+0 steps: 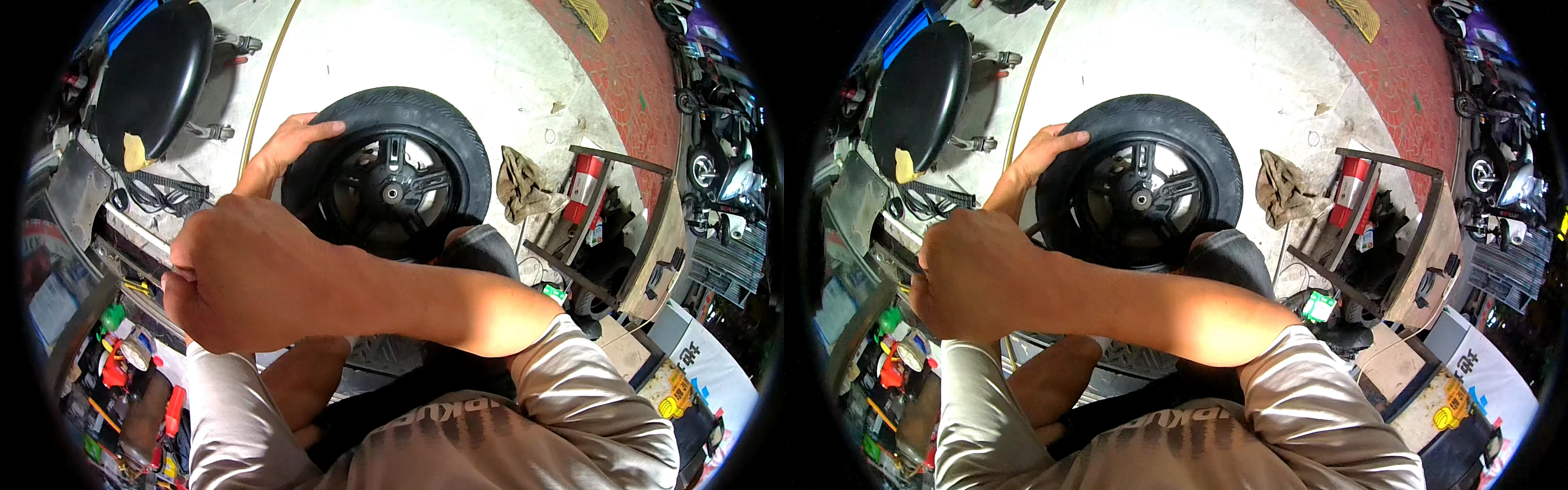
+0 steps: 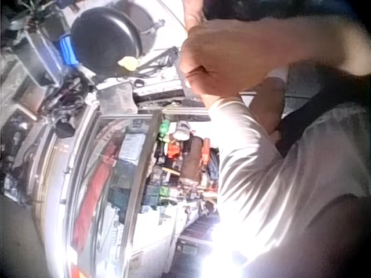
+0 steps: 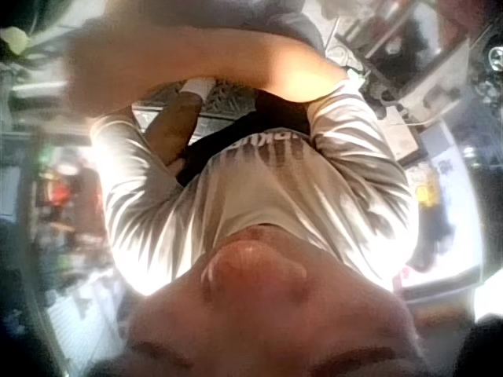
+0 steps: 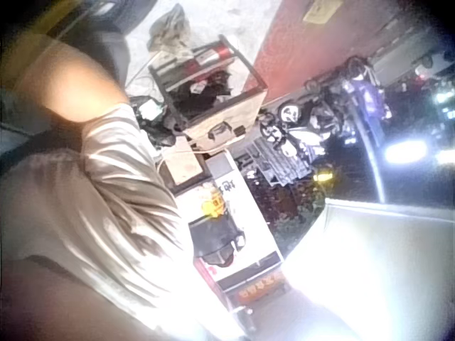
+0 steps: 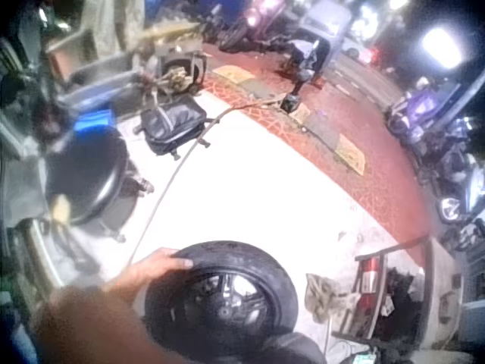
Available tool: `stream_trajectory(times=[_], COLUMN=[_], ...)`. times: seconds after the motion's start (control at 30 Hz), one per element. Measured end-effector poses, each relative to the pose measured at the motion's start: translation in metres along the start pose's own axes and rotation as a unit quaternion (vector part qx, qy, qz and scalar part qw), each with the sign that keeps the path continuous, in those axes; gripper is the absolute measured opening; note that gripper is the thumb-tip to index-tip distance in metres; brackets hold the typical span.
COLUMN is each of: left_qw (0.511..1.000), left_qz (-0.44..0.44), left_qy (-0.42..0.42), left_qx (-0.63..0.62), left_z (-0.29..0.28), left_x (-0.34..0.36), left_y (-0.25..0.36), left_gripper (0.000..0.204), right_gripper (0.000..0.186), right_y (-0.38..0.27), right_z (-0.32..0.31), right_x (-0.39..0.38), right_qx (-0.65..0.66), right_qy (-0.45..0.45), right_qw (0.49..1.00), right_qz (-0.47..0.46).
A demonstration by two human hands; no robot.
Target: The person uses a tire iron to pry a motorcycle tire onto a rim, inflates the tire using a hose, and applies liquid to the tire bead to check for leaks while holding the tire on their lap.
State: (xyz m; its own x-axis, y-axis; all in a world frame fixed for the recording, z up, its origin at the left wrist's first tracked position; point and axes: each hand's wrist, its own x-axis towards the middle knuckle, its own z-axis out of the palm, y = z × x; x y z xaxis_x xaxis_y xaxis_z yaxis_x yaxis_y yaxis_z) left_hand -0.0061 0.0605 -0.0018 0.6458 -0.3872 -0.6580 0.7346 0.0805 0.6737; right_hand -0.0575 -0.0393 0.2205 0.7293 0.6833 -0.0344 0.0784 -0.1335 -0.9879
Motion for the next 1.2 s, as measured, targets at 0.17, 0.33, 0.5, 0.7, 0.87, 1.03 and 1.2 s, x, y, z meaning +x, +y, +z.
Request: stream_trajectory(times=[0.17, 0.33, 0.5, 0.7, 0.87, 1.03, 1.2], left_qw=[1.000, 0.999, 0.977, 0.866, 0.837, 0.839, 0.858], left_qz=[0.007, 0.008, 0.025, 0.269, -0.030, -0.163, -0.135], left_qy=[-0.011, -0.039, -0.179, 0.224, 0.301, 0.420, 0.394], left_qx=[0.020, 0.029, 0.117, 0.357, 0.456, 0.305, 0.300], left_z=[-0.009, -0.004, -0.015, -0.005, 0.037, 0.061, 0.053], left_x=[-0.002, 0.002, 0.048, 0.013, -0.028, -0.029, -0.025], left_y=[-0.004, 0.002, -0.015, -0.035, 0.016, -0.009, -0.013], left_gripper=[0.051, 0.048, 0.049, 0.065, 0.092, 0.123, 0.132], right_gripper=[0.035, 0.019, 0.019, 0.027, 0.029, 0.035, 0.028], right_y=[0.014, 0.024, 0.053, 0.078, 0.060, 0.069, 0.032], right_z=[0.016, 0.002, 0.016, -0.033, -0.086, -0.150, -0.241], right_x=[0.019, 0.054, 0.143, 0.142, 0.095, 0.026, -0.076], right_qx=[-0.054, -0.255, -0.347, -0.019, 0.022, -0.205, -0.007], right_qy=[0.038, -0.026, -0.115, -0.054, 0.005, 0.034, -0.003], right_qw=[0.997, 0.921, 0.915, 0.997, 0.993, 0.973, 0.948], right_qz=[-0.047, -0.293, -0.168, 0.053, 0.119, 0.102, 0.317])
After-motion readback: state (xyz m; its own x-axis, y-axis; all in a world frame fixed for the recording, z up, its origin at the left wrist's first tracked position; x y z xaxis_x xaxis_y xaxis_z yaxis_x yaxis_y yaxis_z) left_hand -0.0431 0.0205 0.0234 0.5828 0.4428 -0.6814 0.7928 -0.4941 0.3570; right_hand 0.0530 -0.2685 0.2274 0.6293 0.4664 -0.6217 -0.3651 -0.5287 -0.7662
